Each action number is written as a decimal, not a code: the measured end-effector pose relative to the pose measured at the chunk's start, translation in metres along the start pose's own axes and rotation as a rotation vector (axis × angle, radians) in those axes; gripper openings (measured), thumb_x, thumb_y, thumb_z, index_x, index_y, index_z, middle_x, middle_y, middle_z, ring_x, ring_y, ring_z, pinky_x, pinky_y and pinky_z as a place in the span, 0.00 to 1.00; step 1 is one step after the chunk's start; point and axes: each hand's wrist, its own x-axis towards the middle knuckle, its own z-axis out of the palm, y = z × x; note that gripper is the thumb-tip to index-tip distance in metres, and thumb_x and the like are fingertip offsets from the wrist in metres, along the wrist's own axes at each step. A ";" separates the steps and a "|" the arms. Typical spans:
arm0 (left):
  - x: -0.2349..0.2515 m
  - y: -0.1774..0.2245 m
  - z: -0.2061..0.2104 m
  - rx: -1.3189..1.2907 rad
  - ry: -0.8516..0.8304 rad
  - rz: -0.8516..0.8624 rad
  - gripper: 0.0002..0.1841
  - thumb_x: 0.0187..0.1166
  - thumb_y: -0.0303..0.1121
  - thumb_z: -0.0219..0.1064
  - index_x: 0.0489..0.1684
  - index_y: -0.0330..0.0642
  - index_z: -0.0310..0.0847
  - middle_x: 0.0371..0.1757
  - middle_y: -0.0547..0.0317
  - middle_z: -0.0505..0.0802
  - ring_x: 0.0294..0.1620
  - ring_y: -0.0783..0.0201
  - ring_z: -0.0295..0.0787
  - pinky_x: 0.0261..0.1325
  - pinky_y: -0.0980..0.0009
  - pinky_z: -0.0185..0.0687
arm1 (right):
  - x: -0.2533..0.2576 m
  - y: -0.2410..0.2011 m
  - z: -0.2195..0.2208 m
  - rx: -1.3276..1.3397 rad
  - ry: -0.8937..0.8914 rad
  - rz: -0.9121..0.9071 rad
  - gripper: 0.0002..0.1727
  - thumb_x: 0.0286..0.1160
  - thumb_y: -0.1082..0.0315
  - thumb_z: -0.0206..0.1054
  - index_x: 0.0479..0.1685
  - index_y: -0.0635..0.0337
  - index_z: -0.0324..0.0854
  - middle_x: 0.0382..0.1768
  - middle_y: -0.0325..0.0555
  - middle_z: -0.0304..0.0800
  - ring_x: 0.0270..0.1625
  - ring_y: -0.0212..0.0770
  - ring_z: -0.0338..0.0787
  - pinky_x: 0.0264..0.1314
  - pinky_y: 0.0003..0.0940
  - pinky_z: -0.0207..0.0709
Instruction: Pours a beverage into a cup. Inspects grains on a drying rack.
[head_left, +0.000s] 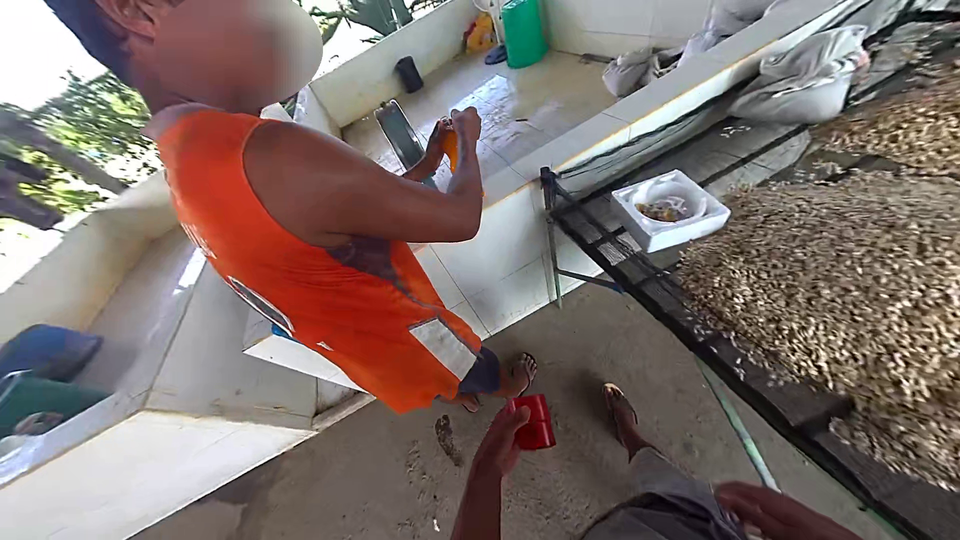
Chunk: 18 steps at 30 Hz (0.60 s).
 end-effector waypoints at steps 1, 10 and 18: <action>0.014 0.012 0.015 -0.031 -0.029 0.039 0.36 0.73 0.46 0.71 0.77 0.34 0.65 0.55 0.48 0.92 0.53 0.56 0.92 0.60 0.54 0.89 | 0.034 -0.018 -0.022 0.063 0.136 -0.097 0.27 0.93 0.58 0.52 0.77 0.74 0.70 0.64 0.71 0.86 0.62 0.64 0.90 0.69 0.62 0.81; 0.117 0.074 0.057 0.093 0.095 -0.019 0.47 0.61 0.39 0.81 0.82 0.31 0.59 0.60 0.41 0.90 0.56 0.53 0.91 0.63 0.53 0.88 | 0.199 -0.259 -0.200 0.173 0.219 -0.575 0.29 0.87 0.73 0.46 0.88 0.67 0.57 0.74 0.59 0.82 0.63 0.50 0.92 0.66 0.49 0.87; 0.106 0.107 0.060 -0.031 0.352 0.108 0.57 0.49 0.56 0.87 0.78 0.29 0.62 0.55 0.53 0.93 0.53 0.65 0.93 0.61 0.63 0.89 | 0.322 -0.426 -0.254 -0.053 0.321 -0.789 0.55 0.76 0.49 0.71 0.93 0.72 0.41 0.90 0.72 0.52 0.87 0.60 0.68 0.84 0.49 0.70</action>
